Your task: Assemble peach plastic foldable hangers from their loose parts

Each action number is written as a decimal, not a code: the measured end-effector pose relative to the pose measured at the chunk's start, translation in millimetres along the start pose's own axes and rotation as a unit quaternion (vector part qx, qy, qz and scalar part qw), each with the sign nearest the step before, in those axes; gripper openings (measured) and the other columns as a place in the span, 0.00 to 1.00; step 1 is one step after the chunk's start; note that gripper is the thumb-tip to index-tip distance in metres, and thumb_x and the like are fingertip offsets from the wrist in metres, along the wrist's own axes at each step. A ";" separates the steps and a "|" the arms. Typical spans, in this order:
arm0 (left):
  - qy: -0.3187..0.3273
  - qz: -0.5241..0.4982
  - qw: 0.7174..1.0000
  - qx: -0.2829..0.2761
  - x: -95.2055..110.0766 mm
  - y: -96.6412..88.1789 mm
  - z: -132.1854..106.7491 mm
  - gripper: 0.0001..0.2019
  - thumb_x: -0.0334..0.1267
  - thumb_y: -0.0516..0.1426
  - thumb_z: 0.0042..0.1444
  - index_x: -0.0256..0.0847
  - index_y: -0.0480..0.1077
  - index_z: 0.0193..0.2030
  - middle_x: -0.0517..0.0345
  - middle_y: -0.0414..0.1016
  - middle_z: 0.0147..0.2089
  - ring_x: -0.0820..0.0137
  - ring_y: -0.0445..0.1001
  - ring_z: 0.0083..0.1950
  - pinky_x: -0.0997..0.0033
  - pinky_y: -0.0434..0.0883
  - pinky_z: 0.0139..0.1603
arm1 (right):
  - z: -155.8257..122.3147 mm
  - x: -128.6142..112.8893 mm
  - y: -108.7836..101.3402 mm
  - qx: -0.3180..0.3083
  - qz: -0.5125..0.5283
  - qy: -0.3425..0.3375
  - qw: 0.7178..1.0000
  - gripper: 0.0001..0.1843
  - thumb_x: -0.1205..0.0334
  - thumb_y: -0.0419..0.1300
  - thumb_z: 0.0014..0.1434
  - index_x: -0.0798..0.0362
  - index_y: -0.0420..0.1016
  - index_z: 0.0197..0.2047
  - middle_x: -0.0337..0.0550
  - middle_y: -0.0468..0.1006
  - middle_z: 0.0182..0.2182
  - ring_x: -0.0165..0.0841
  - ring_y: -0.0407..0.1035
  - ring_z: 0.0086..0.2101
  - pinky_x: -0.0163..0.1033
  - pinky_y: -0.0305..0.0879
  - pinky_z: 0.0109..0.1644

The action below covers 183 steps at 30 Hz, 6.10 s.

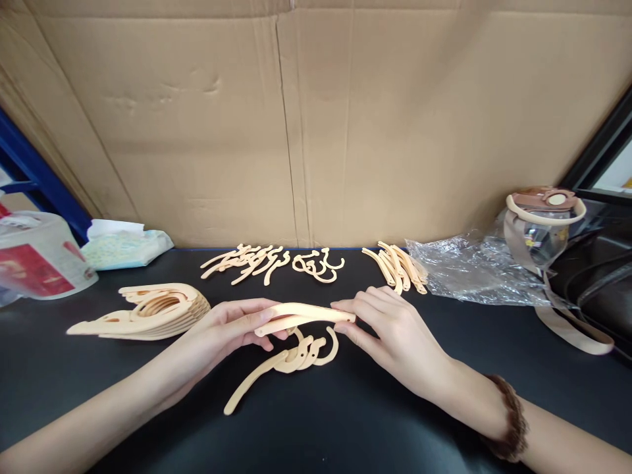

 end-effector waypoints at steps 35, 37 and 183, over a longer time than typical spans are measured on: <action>-0.033 -0.055 0.998 0.004 -8.5 -2.1 0.7 0.13 0.40 0.60 0.58 0.39 0.73 0.48 0.52 0.80 0.46 0.66 0.76 0.49 0.72 0.73 0.47 | 2.9 -12.2 10.5 -0.094 0.044 -0.032 0.994 0.20 0.55 0.59 0.62 0.48 0.64 0.55 0.41 0.74 0.42 0.34 0.65 0.42 0.42 0.59 0.47; -0.036 -0.061 0.997 0.002 -8.4 -1.1 -0.4 0.13 0.40 0.60 0.58 0.39 0.73 0.48 0.52 0.80 0.45 0.66 0.76 0.49 0.72 0.73 0.47 | 2.4 -11.8 8.6 -0.073 0.040 -0.035 0.996 0.15 0.59 0.57 0.64 0.49 0.66 0.54 0.41 0.74 0.40 0.33 0.65 0.40 0.41 0.59 0.46; 0.101 -0.009 0.959 0.264 5.5 -37.4 -3.7 0.13 0.46 0.55 0.59 0.39 0.69 0.41 0.59 0.67 0.39 0.76 0.61 0.32 0.81 0.60 0.23 | -1.7 -30.3 21.4 -0.104 -0.041 -0.103 0.988 0.21 0.59 0.51 0.67 0.55 0.63 0.61 0.47 0.71 0.55 0.36 0.63 0.54 0.47 0.61 0.58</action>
Point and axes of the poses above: each hand's wrist, its own z-axis towards the middle knuckle, its own y-axis out of the palm, x = y × z, the point moved 7 cm from there along z, towards the middle knuckle
